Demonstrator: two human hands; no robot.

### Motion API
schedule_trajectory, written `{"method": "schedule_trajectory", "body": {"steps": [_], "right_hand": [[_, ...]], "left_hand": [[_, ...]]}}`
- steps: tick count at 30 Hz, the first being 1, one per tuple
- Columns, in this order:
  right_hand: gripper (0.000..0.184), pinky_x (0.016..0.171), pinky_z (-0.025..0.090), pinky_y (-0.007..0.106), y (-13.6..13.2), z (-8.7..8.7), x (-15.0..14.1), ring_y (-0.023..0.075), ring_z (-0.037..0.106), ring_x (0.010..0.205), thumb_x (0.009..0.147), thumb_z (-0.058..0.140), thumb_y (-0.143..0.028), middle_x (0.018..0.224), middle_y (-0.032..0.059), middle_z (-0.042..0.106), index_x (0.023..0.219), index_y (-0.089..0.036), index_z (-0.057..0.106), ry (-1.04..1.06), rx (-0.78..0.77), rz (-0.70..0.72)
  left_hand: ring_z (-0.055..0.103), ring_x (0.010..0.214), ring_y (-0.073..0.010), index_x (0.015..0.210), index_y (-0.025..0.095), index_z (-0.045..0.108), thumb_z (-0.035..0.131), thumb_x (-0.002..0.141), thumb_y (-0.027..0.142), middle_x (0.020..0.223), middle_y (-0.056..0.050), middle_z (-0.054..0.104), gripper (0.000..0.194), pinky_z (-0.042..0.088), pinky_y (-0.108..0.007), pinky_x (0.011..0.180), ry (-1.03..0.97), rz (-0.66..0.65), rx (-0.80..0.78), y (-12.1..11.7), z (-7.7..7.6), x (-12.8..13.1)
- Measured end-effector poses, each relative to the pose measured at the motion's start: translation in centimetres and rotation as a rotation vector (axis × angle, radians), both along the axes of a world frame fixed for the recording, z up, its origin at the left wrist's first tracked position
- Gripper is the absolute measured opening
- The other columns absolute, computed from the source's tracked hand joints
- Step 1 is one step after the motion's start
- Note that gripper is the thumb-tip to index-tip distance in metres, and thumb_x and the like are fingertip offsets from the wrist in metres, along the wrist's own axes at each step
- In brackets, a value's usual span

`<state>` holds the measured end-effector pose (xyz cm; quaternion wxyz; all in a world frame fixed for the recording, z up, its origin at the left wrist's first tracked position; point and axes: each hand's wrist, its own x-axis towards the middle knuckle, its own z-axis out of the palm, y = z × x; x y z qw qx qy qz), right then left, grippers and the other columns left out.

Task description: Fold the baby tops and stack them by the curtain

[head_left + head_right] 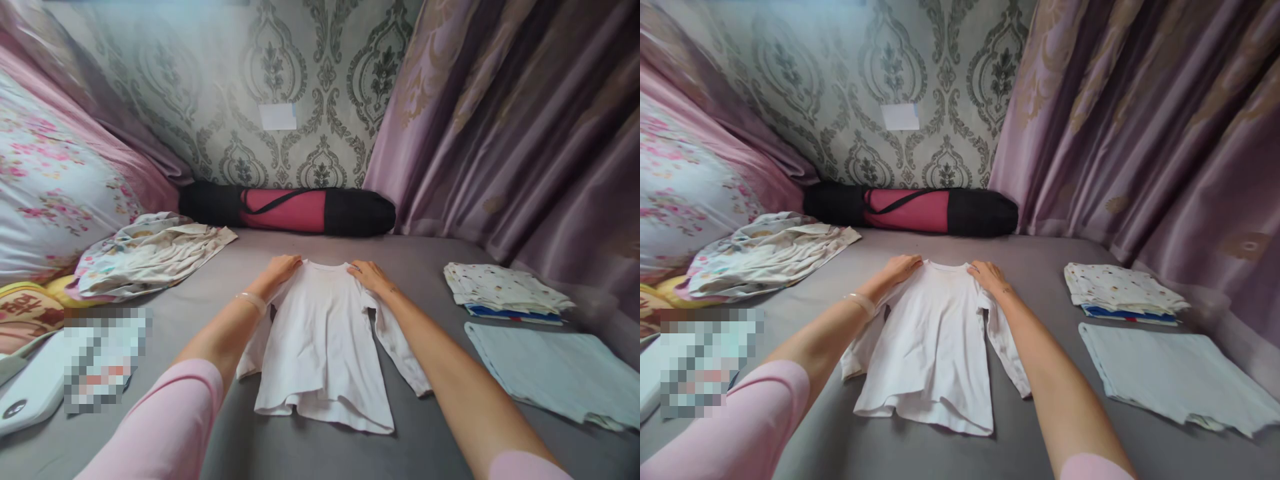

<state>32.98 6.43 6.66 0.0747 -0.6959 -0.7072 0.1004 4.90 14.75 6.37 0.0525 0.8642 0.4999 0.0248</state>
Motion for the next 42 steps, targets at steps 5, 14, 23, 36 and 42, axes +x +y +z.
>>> {"method": "schedule_trajectory", "body": {"steps": [5,14,23,36,42], "right_hand": [[0.042,0.084,0.043,0.032,0.8,-0.5,0.0,0.0273,0.061,0.107,0.095,0.044,-0.051,0.113,0.0114,0.068,0.117,-0.023,0.064,0.118,0.005,-0.089],[0.077,0.063,0.050,0.026,-0.5,1.0,4.4,0.0178,0.065,0.069,0.094,0.010,-0.067,0.081,0.0136,0.070,0.093,-0.013,0.065,0.681,-0.253,-0.372],[0.047,0.050,0.049,0.021,-7.0,0.8,5.8,0.0134,0.062,0.058,0.093,0.045,-0.057,0.073,0.0086,0.068,0.078,-0.015,0.060,0.915,-0.418,-0.429],[0.037,0.051,0.042,0.020,-13.8,2.5,10.0,0.0119,0.058,0.059,0.058,0.083,-0.040,0.070,0.0036,0.068,0.078,-0.014,0.067,0.825,-0.534,-0.199],[0.043,0.049,0.037,0.023,-14.2,3.8,15.3,0.0126,0.053,0.056,0.065,0.075,-0.056,0.063,0.0006,0.060,0.069,-0.017,0.057,0.884,-0.161,-0.319]], "left_hand": [[0.065,0.098,-0.0239,0.113,0.023,0.061,0.032,0.099,0.039,0.108,-0.011,0.069,0.036,0.045,-0.029,0.077,0.015,0.059,0.028,-0.2,-0.3,0.6],[0.052,0.118,-0.0293,0.121,0.017,0.058,0.042,0.093,0.020,0.124,-0.016,0.060,0.033,0.040,-0.043,0.098,-0.130,-0.075,0.089,-2.6,1.3,4.3],[0.058,0.117,-0.0208,0.117,0.013,0.061,0.045,0.086,0.009,0.126,-0.012,0.063,0.035,0.044,-0.029,0.102,-0.313,-0.425,-0.071,-6.4,-1.1,13.9],[0.048,0.129,-0.0238,0.120,0.009,0.056,0.037,0.091,0.014,0.133,-0.019,0.055,0.035,0.035,-0.041,0.112,-0.502,-0.376,0.043,-7.6,-5.6,15.5],[0.043,0.134,-0.0229,0.127,0.010,0.053,0.031,0.095,0.022,0.139,-0.017,0.052,0.040,0.031,-0.043,0.115,-0.477,-0.365,0.068,-7.7,-6.0,15.6]]}}
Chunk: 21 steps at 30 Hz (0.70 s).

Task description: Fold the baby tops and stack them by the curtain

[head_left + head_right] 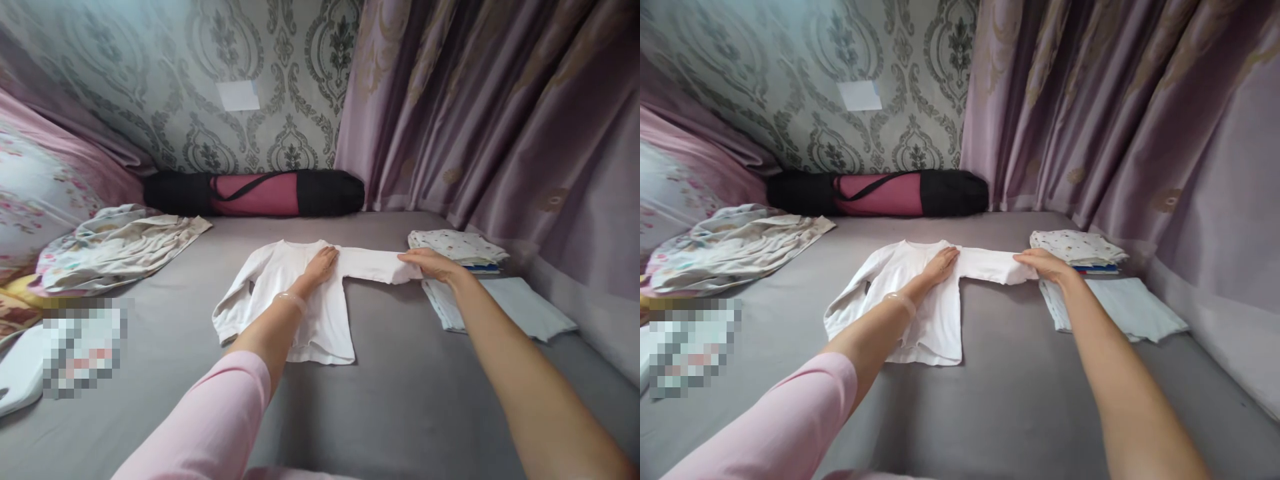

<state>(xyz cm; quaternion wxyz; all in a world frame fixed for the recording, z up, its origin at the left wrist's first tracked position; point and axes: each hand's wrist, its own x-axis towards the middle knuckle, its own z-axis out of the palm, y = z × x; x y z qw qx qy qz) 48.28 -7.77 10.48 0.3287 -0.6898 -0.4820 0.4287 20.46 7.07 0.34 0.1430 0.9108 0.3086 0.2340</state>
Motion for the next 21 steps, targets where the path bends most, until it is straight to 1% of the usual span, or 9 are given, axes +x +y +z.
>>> {"method": "schedule_trajectory", "body": {"steps": [3,6,8,10,12,14,15,18,21], "right_hand": [[0.045,0.050,0.037,0.022,-0.4,0.2,1.7,0.0113,0.052,0.057,0.063,0.077,-0.056,0.066,-0.0002,0.060,0.077,-0.017,0.060,-0.084,0.020,0.007],[0.044,0.051,0.040,0.022,-0.8,-0.1,2.5,0.0117,0.054,0.057,0.068,0.075,-0.052,0.070,0.0008,0.063,0.091,-0.016,0.064,-0.138,-0.037,-0.003],[0.036,0.050,0.040,0.023,-0.9,-0.5,2.7,0.0125,0.054,0.054,0.074,0.070,-0.047,0.066,0.0007,0.062,0.092,-0.016,0.066,-0.275,-0.099,-0.008],[0.025,0.054,0.042,0.024,-0.9,-0.8,2.5,0.0148,0.057,0.059,0.079,0.065,-0.038,0.067,0.0025,0.064,0.088,-0.015,0.068,-0.514,-0.147,0.038],[0.019,0.065,0.045,0.026,-0.9,-1.1,1.6,0.0190,0.064,0.075,0.083,0.060,-0.030,0.082,0.0067,0.069,0.090,-0.016,0.071,-0.798,-0.178,0.097],[0.021,0.076,0.045,0.029,-1.0,-1.2,0.2,0.0229,0.064,0.095,0.087,0.056,-0.025,0.102,0.0105,0.070,0.099,-0.017,0.071,-1.055,-0.242,0.125],[0.024,0.080,0.044,0.031,-1.0,-1.3,-0.6,0.0243,0.063,0.102,0.088,0.053,-0.022,0.109,0.0124,0.069,0.104,-0.018,0.070,-1.152,-0.284,0.122],[0.032,0.089,0.041,0.037,-1.0,-1.3,-2.9,0.0267,0.060,0.110,0.088,0.045,-0.009,0.115,0.0182,0.066,0.109,-0.014,0.070,-1.293,-0.354,0.109],[0.036,0.094,0.038,0.043,-0.2,-1.2,-4.7,0.0308,0.057,0.114,0.087,0.041,-0.004,0.116,0.0220,0.063,0.104,-0.010,0.071,-1.362,-0.317,0.068]], "left_hand": [[0.038,0.137,-0.0220,0.133,0.010,0.049,0.029,0.098,0.031,0.143,-0.016,0.048,0.045,0.027,-0.039,0.117,0.069,0.024,0.028,-0.4,0.2,0.1],[0.034,0.140,-0.0223,0.139,0.014,0.043,0.028,0.099,0.043,0.146,-0.013,0.045,0.052,0.025,-0.041,0.117,0.124,0.021,0.045,-0.8,0.3,0.2],[0.031,0.141,-0.0241,0.142,0.017,0.040,0.029,0.097,0.053,0.148,-0.011,0.044,0.058,0.025,-0.043,0.116,0.157,0.019,0.050,-1.0,0.5,0.2],[0.029,0.142,-0.0266,0.143,0.019,0.039,0.030,0.094,0.061,0.150,-0.010,0.040,0.065,0.024,-0.043,0.116,0.205,0.034,0.045,-1.3,0.8,0.2],[0.027,0.143,-0.0290,0.144,0.019,0.039,0.031,0.091,0.067,0.153,-0.010,0.035,0.072,0.023,-0.041,0.117,0.253,0.054,0.026,-1.7,1.3,0.1],[0.026,0.143,-0.0307,0.144,0.018,0.039,0.031,0.090,0.069,0.155,-0.011,0.031,0.075,0.022,-0.040,0.117,0.283,0.062,0.001,-2.1,2.0,-0.1],[0.025,0.143,-0.0312,0.145,0.018,0.039,0.031,0.090,0.069,0.156,-0.012,0.029,0.076,0.021,-0.040,0.117,0.293,0.062,-0.011,-2.3,2.3,-0.2],[0.023,0.144,-0.0317,0.146,0.018,0.037,0.030,0.090,0.069,0.157,-0.012,0.028,0.076,0.021,-0.040,0.117,0.309,0.061,-0.043,-2.6,2.9,-0.3],[0.023,0.144,-0.0319,0.146,0.018,0.037,0.031,0.090,0.069,0.156,-0.012,0.028,0.077,0.021,-0.040,0.117,0.310,0.061,-0.050,-2.7,3.0,-0.3]]}}
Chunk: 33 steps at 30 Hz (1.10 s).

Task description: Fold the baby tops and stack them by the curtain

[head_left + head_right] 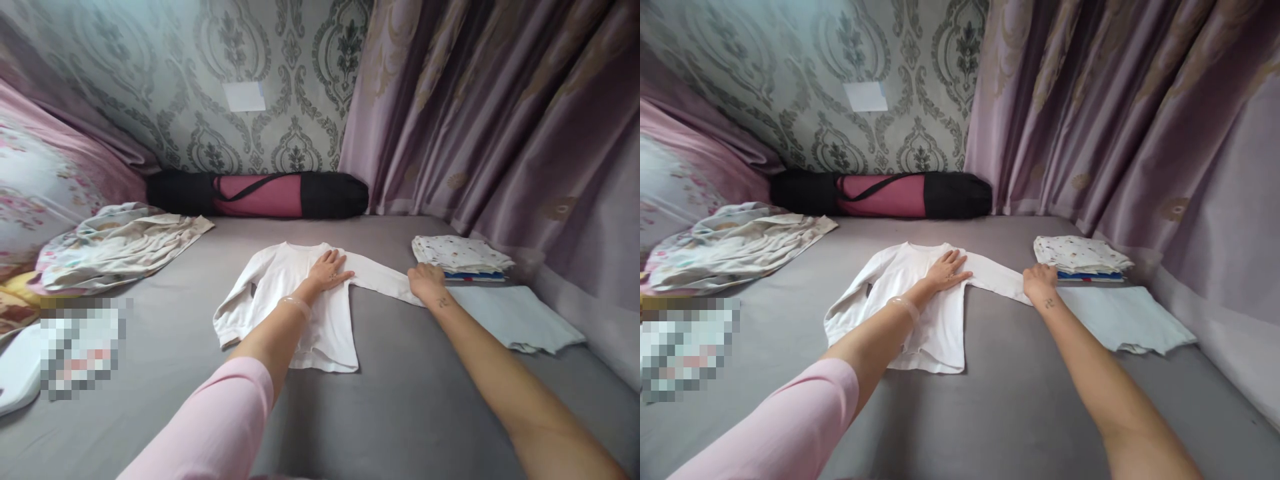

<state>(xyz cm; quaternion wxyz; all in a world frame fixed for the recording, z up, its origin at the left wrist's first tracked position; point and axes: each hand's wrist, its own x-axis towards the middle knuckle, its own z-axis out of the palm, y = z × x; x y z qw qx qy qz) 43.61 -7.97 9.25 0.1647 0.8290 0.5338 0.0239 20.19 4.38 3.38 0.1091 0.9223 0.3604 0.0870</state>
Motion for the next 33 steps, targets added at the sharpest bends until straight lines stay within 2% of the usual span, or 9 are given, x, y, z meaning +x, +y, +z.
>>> {"method": "schedule_trajectory", "body": {"steps": [2,6,10,13,18,22,27,30,33], "right_hand": [[0.035,0.094,0.038,0.043,1.2,-0.1,-1.1,0.0315,0.055,0.115,0.088,0.040,-0.006,0.115,0.0213,0.063,0.103,-0.011,0.072,0.005,0.073,0.059],[0.035,0.091,0.040,0.032,5.1,-0.9,-4.0,0.0242,0.057,0.111,0.095,0.038,-0.016,0.118,0.0136,0.064,0.114,-0.018,0.067,0.264,0.215,0.242],[0.032,0.089,0.040,0.026,9.0,-2.4,-6.7,0.0210,0.058,0.109,0.098,0.039,-0.024,0.117,0.0109,0.064,0.116,-0.019,0.066,0.387,0.309,0.222],[0.029,0.087,0.041,0.027,10.5,-3.3,-7.5,0.0218,0.059,0.107,0.097,0.043,-0.025,0.116,0.0124,0.064,0.113,-0.017,0.066,0.395,0.325,0.192],[0.029,0.086,0.041,0.029,10.9,-4.1,-7.4,0.0228,0.059,0.106,0.098,0.040,-0.024,0.116,0.0135,0.062,0.112,-0.017,0.064,0.399,0.364,0.138],[0.031,0.086,0.042,0.030,10.7,-5.0,-7.9,0.0233,0.057,0.107,0.097,0.035,-0.020,0.117,0.0141,0.060,0.110,-0.017,0.063,0.385,0.460,0.066],[0.034,0.089,0.041,0.033,10.4,-5.8,-8.4,0.0260,0.056,0.108,0.096,0.032,-0.018,0.117,0.0169,0.059,0.113,-0.015,0.063,0.337,0.507,0.054],[0.037,0.096,0.038,0.034,9.7,-6.1,-8.0,0.0269,0.052,0.113,0.095,0.032,-0.015,0.121,0.0191,0.057,0.120,-0.010,0.059,0.348,0.488,0.102],[0.041,0.104,0.033,0.035,8.3,-6.6,-7.1,0.0257,0.046,0.123,0.095,0.033,-0.017,0.133,0.0182,0.052,0.130,-0.008,0.052,0.392,0.468,0.220]], "left_hand": [[0.024,0.144,-0.0317,0.146,0.018,0.038,0.031,0.090,0.069,0.156,-0.012,0.028,0.076,0.021,-0.040,0.117,-0.004,-0.001,0.008,0.0,-0.2,0.0],[0.026,0.143,-0.0310,0.146,0.019,0.039,0.032,0.090,0.069,0.155,-0.011,0.031,0.076,0.023,-0.039,0.116,-0.024,0.002,0.044,0.1,-0.5,0.1],[0.027,0.142,-0.0311,0.146,0.019,0.039,0.031,0.090,0.070,0.155,-0.012,0.032,0.076,0.024,-0.040,0.116,-0.025,0.000,0.068,0.1,-0.7,0.0],[0.027,0.142,-0.0309,0.146,0.019,0.038,0.031,0.090,0.070,0.155,-0.013,0.032,0.077,0.023,-0.040,0.116,-0.014,-0.006,0.070,0.2,-0.8,0.0],[0.026,0.143,-0.0307,0.147,0.021,0.037,0.031,0.089,0.071,0.156,-0.011,0.030,0.077,0.023,-0.041,0.116,-0.013,0.005,0.042,0.2,-0.6,0.1],[0.027,0.143,-0.0306,0.145,0.023,0.040,0.034,0.089,0.070,0.156,-0.009,0.031,0.074,0.023,-0.043,0.116,-0.022,0.022,0.037,0.2,-0.7,0.2],[0.026,0.143,-0.0311,0.146,0.022,0.039,0.034,0.089,0.069,0.156,-0.010,0.031,0.074,0.022,-0.044,0.116,-0.017,0.023,0.051,0.4,-1.2,0.4],[0.025,0.143,-0.0309,0.146,0.023,0.038,0.031,0.088,0.071,0.156,-0.010,0.030,0.076,0.020,-0.044,0.117,-0.011,0.022,0.044,0.5,-1.3,0.4],[0.023,0.144,-0.0315,0.147,0.022,0.036,0.030,0.088,0.072,0.157,-0.011,0.028,0.077,0.020,-0.045,0.117,-0.005,0.010,0.018,0.4,-0.9,0.3]]}}
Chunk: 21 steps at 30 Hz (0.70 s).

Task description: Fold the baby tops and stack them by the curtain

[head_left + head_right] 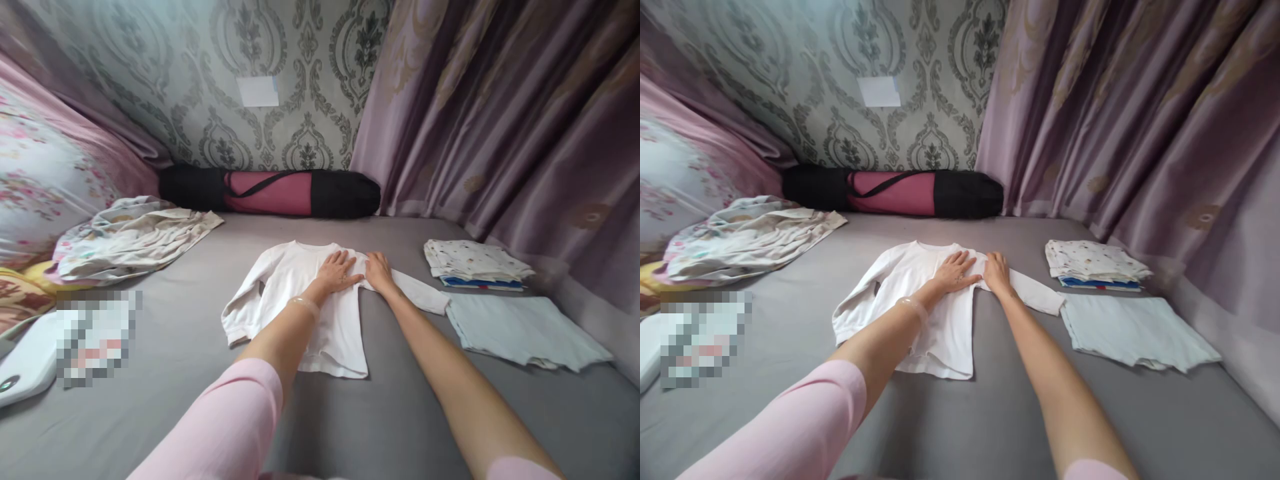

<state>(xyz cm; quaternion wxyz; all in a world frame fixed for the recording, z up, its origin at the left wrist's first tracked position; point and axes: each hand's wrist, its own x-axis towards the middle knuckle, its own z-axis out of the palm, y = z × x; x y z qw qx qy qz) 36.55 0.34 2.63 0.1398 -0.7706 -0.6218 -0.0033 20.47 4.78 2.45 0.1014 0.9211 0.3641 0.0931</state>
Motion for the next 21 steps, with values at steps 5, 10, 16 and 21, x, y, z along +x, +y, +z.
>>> {"method": "schedule_trajectory", "body": {"steps": [5,10,16,21], "right_hand": [[0.045,0.107,0.032,0.034,-3.5,-0.4,2.5,0.0232,0.040,0.131,0.098,0.030,-0.023,0.146,0.0140,0.042,0.139,-0.012,0.045,-0.021,-0.024,0.111],[0.045,0.105,0.035,0.035,-6.5,0.5,5.5,0.0239,0.044,0.129,0.099,0.026,-0.024,0.144,0.0130,0.045,0.138,-0.016,0.047,-0.103,-0.141,0.021],[0.043,0.093,0.042,0.035,-7.3,2.0,6.1,0.0230,0.060,0.106,0.098,0.027,-0.024,0.122,0.0160,0.059,0.133,-0.019,0.052,-0.204,-0.252,-0.158],[0.043,0.096,0.041,0.040,-6.2,3.9,3.5,0.0276,0.057,0.114,0.090,0.034,-0.010,0.126,0.0181,0.057,0.127,-0.016,0.057,-0.284,-0.265,-0.225]], "left_hand": [[0.021,0.144,-0.0329,0.148,0.020,0.035,0.028,0.089,0.071,0.157,-0.012,0.026,0.078,0.019,-0.046,0.116,0.031,-0.013,-0.020,-0.4,0.7,-0.2],[0.022,0.144,-0.0324,0.148,0.019,0.034,0.027,0.092,0.066,0.157,-0.013,0.027,0.074,0.019,-0.045,0.116,0.044,-0.021,0.010,-0.5,0.7,-0.2],[0.022,0.144,-0.0347,0.146,0.021,0.036,0.035,0.089,0.068,0.156,-0.015,0.026,0.073,0.021,-0.051,0.114,0.084,-0.002,-0.081,-0.3,1.9,0.7],[0.031,0.140,-0.0325,0.139,0.017,0.044,0.045,0.092,0.055,0.151,-0.018,0.035,0.061,0.027,-0.047,0.112,0.007,0.011,-0.002,-1.4,4.8,-2.5]]}}
